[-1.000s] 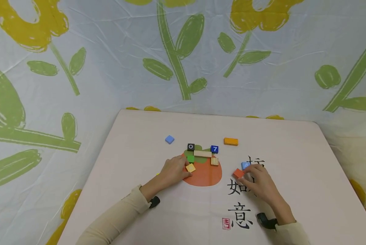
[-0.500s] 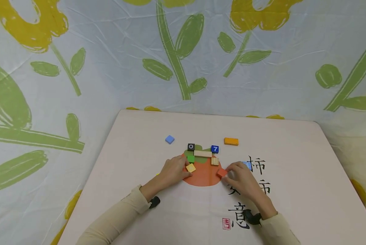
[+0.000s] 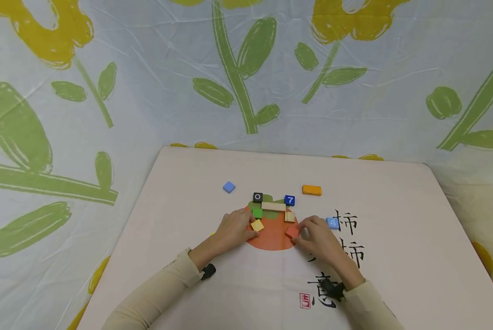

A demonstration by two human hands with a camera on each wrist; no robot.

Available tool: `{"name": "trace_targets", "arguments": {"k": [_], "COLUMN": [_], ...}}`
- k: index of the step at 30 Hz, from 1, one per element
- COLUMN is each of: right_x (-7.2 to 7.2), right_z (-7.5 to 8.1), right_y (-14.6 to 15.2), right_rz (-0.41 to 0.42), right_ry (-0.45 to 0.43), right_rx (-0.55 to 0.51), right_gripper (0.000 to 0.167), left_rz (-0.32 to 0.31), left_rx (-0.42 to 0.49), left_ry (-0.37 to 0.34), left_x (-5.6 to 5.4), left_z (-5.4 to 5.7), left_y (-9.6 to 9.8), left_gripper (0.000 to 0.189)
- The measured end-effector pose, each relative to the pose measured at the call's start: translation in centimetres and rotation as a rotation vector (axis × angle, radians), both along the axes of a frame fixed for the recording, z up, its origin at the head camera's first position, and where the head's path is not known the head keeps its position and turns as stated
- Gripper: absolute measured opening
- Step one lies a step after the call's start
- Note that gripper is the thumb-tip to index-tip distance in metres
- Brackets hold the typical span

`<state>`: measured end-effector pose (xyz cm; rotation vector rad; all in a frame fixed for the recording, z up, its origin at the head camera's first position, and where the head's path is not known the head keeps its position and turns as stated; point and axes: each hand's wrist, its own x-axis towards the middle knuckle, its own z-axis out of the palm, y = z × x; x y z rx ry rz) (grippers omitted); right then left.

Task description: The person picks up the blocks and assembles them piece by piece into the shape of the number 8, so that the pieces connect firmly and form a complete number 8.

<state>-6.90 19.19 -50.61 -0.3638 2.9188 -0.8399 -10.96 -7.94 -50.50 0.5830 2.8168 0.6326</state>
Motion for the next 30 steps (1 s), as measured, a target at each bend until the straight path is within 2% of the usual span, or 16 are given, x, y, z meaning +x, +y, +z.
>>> {"name": "trace_targets", "arguments": {"k": [11,22,30], "right_x": [-0.53,-0.52,-0.62], "right_z": [-0.05,-0.36,-0.45], "right_y": [-0.52,-0.73,-0.97], "right_rz": [-0.033,-0.032,-0.040], "right_ry": [0.007,0.051,0.049], "right_rx": [0.021,0.033,0.040], "right_gripper": [0.032,0.034,0.033], "left_rz": [-0.008,-0.023,-0.016], "left_rx": [-0.009,0.006,0.009], "left_ry": [0.011,0.033,0.020], "left_x": [-0.13,-0.09,0.00], "left_z": [0.00,-0.10,-0.07], "left_y": [0.04,-0.16,-0.15], "left_gripper": [0.038,0.038,0.038]}}
